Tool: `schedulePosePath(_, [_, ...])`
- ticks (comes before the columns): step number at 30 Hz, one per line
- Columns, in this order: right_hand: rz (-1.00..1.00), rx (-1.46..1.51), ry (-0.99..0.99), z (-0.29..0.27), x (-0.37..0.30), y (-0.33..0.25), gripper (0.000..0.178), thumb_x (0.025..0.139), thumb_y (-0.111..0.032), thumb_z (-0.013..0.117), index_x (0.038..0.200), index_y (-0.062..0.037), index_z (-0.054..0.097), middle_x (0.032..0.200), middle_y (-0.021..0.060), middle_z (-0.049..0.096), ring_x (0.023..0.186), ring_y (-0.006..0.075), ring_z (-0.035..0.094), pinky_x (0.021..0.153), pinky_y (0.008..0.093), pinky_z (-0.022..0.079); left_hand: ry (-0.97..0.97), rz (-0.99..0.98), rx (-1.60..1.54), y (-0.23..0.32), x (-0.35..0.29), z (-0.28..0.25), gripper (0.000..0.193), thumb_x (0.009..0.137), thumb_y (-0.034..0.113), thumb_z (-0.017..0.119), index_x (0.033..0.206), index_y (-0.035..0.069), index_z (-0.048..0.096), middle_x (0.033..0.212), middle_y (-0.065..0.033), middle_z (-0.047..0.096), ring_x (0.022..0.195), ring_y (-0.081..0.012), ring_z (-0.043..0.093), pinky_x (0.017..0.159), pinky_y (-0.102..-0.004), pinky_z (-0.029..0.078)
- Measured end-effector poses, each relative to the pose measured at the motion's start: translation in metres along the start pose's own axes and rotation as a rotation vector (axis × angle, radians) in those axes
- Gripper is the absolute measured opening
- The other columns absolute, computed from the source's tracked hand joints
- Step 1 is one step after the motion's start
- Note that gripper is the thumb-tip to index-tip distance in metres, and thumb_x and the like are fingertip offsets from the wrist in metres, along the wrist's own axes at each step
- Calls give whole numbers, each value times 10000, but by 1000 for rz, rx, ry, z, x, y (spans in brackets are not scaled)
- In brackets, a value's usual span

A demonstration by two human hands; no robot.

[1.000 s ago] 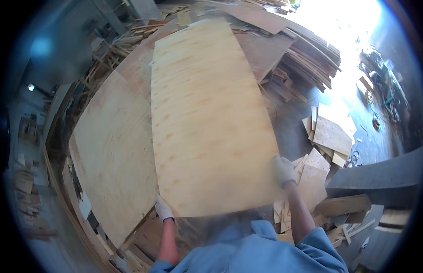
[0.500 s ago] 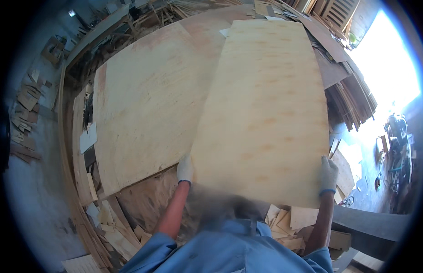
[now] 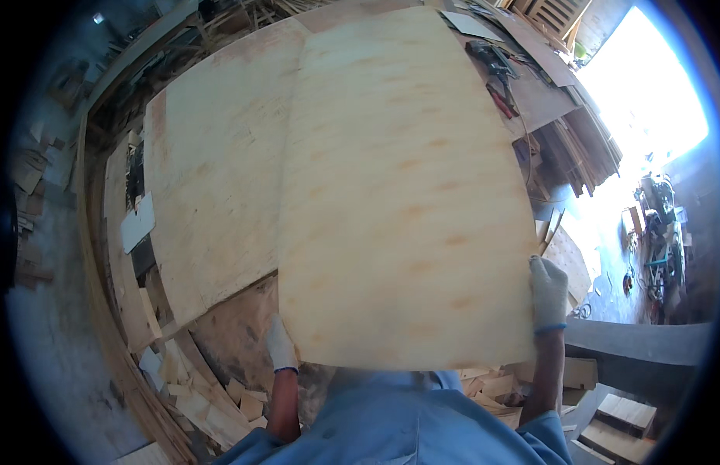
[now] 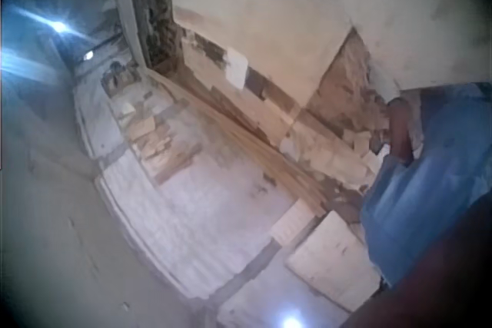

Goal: The person uses a table saw to cut plywood sheets into smaller rectangular pieces. They repeatedly position the wood, push it through the saw blade, and collect the cut pieces, stacking them on the floor.

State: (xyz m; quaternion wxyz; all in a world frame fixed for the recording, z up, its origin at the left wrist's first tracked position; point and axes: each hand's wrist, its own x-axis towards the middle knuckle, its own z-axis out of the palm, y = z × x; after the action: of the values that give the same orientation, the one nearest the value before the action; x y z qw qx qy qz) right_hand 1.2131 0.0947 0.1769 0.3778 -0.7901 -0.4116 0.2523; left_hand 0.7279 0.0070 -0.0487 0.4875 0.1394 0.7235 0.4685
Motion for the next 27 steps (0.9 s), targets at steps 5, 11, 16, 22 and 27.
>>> schedulePosePath(5, [-9,13,-86,30,3,-7,267,928,-244,619,912,11,696,652,-68,480,597,42,409,533,252,332,156,346,348,-80,-5,-55,475,1031,348,399,1172,-69,578,1116,-172,640,956,-253,624,828,-375,498])
schedulePosePath(11, [-63,30,-273,77,25,-27,270,933,-253,620,875,1,694,683,-47,555,615,51,471,548,253,391,305,312,259,-134,-12,-95,541,1017,433,433,1196,-54,586,1147,-117,640,950,-214,638,824,-341,526])
schedulePosePath(16, [-189,-160,-455,159,96,46,355,914,-355,617,952,-10,692,749,60,650,672,162,589,647,333,467,307,178,108,-97,3,-108,545,1010,431,449,1242,-50,558,1164,-116,630,1002,-219,630,861,-339,524])
schedulePosePath(22, [-134,-271,-387,157,76,117,410,907,-456,543,983,-78,682,983,175,691,893,340,664,785,425,494,268,177,126,-88,-28,-98,538,1006,439,455,1293,-10,528,1251,-118,572,1062,-233,602,899,-362,508])
schedulePosePath(27, [673,710,-654,110,8,224,511,958,-521,523,1134,-46,591,905,116,667,812,282,650,684,373,513,245,-99,-366,-109,-94,-58,516,1023,423,411,1384,54,414,1294,-193,518,1145,-368,553,990,-478,458])
